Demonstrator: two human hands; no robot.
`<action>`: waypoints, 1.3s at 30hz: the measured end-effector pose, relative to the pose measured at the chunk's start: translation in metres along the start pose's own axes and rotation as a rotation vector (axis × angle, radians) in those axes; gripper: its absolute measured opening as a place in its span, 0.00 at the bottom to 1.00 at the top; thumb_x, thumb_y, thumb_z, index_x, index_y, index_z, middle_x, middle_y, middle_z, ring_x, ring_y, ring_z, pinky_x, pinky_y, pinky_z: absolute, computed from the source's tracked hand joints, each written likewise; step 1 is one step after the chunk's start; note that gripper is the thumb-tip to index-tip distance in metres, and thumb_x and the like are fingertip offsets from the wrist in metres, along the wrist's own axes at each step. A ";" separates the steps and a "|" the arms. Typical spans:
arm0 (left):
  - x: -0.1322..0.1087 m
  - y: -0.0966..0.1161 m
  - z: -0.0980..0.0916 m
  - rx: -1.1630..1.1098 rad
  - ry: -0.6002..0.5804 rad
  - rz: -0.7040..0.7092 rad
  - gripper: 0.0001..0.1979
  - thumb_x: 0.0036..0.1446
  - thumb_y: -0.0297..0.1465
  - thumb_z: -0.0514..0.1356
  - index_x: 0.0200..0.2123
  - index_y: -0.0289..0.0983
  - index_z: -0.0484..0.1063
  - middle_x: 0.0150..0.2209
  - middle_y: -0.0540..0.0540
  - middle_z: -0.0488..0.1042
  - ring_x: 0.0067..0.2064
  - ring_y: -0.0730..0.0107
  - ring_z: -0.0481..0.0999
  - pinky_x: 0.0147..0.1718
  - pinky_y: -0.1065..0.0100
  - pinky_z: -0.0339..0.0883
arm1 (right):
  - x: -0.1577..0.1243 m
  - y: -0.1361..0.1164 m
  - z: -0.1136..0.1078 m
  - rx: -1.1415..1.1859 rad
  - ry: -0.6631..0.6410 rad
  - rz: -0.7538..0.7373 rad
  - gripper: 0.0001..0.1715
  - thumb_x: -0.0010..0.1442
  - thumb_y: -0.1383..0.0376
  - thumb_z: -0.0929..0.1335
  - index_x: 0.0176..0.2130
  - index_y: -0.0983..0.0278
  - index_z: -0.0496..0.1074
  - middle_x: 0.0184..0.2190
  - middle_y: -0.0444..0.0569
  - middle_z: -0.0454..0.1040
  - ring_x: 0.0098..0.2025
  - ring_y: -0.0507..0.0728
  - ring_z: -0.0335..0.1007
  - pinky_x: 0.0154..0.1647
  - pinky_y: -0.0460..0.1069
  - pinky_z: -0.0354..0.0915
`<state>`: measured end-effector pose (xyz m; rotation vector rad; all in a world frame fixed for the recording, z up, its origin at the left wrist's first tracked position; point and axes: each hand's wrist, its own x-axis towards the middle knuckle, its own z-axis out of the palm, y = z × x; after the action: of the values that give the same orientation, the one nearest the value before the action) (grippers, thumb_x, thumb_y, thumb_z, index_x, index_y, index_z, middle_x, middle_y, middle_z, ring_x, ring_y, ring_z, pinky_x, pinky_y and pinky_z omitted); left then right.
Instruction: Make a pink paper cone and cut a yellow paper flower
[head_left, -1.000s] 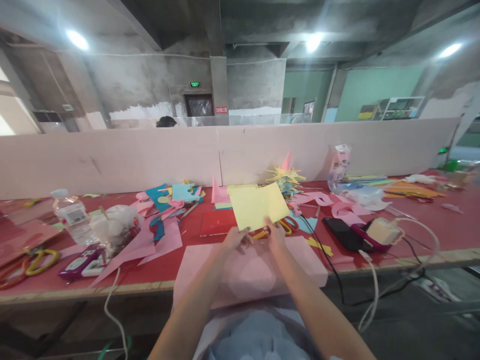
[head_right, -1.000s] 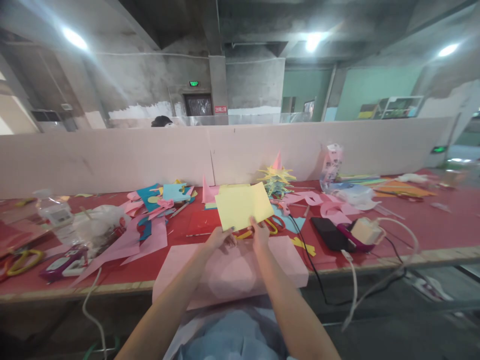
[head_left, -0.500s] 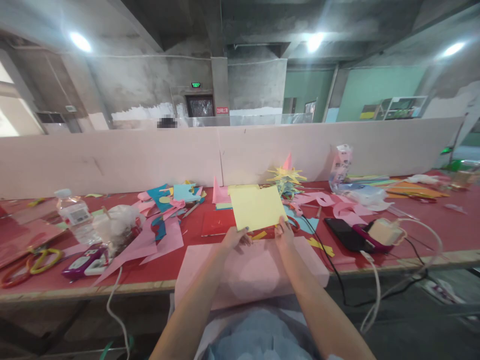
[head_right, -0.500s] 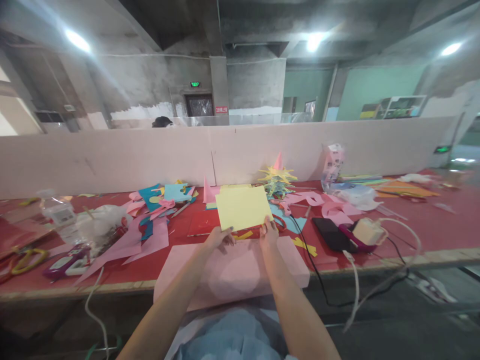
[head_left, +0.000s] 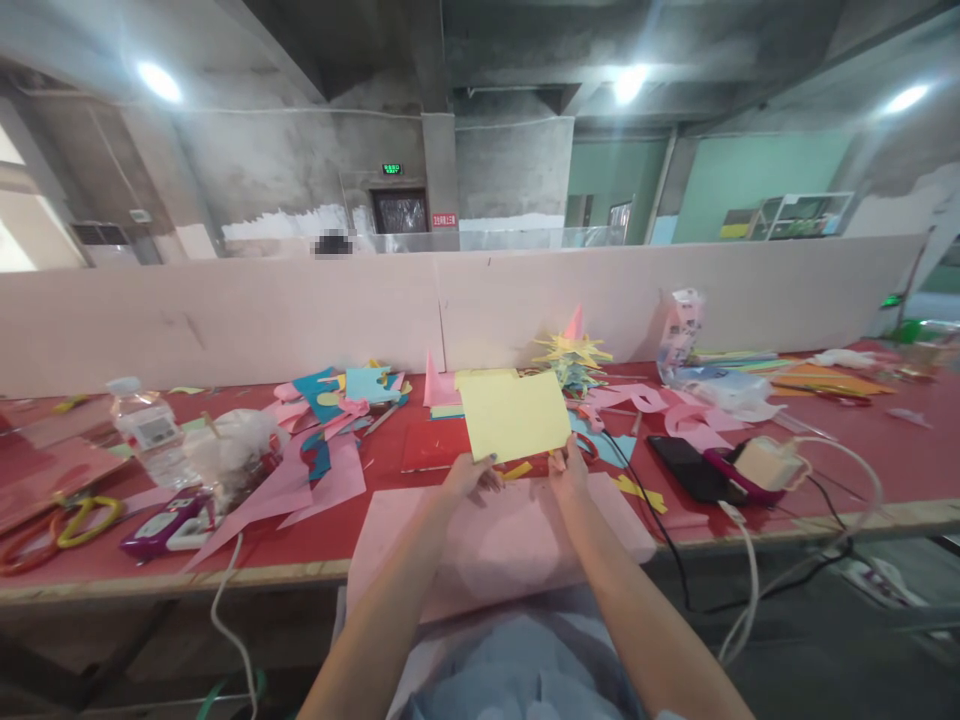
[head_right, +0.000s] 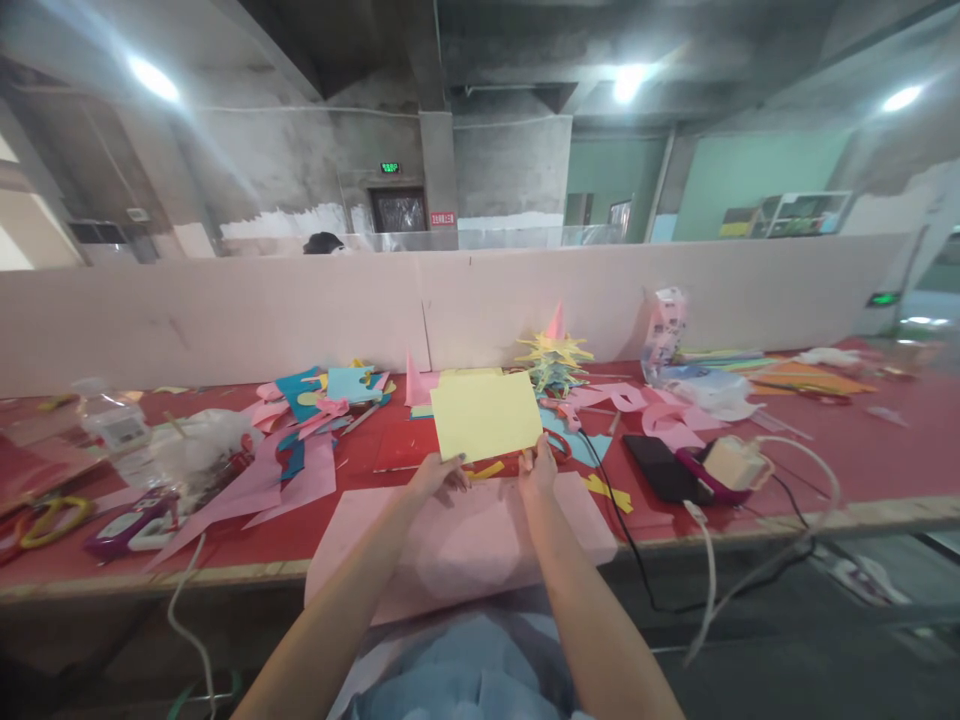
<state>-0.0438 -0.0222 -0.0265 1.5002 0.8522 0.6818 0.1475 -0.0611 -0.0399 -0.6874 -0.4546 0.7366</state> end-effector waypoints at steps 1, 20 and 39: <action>0.000 0.000 -0.001 0.001 0.004 -0.007 0.26 0.50 0.49 0.55 0.28 0.28 0.74 0.22 0.40 0.76 0.22 0.70 0.73 0.21 0.71 0.65 | 0.000 0.000 0.000 -0.011 0.001 -0.001 0.27 0.48 0.44 0.67 0.23 0.62 0.56 0.12 0.32 0.52 0.11 0.42 0.37 0.10 0.43 0.44; -0.004 0.003 0.002 -0.134 -0.046 -0.006 0.36 0.48 0.58 0.49 0.34 0.28 0.73 0.33 0.34 0.78 0.28 0.63 0.76 0.24 0.68 0.67 | -0.014 0.013 0.014 -0.395 -0.153 0.063 0.19 0.43 0.54 0.72 0.22 0.62 0.62 0.09 0.36 0.58 0.12 0.46 0.50 0.13 0.45 0.46; 0.002 -0.008 -0.023 -0.245 0.559 0.197 0.21 0.39 0.44 0.63 0.33 0.34 0.74 0.35 0.41 0.77 0.31 0.63 0.75 0.29 0.65 0.66 | -0.025 -0.044 0.005 -0.582 -0.715 0.513 0.22 0.44 0.63 0.71 0.43 0.59 0.71 0.38 0.49 0.77 0.40 0.61 0.72 0.41 0.53 0.65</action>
<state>-0.0625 -0.0081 -0.0319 1.1916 0.9968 1.3424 0.1480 -0.1013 -0.0091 -1.1003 -1.2024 1.3675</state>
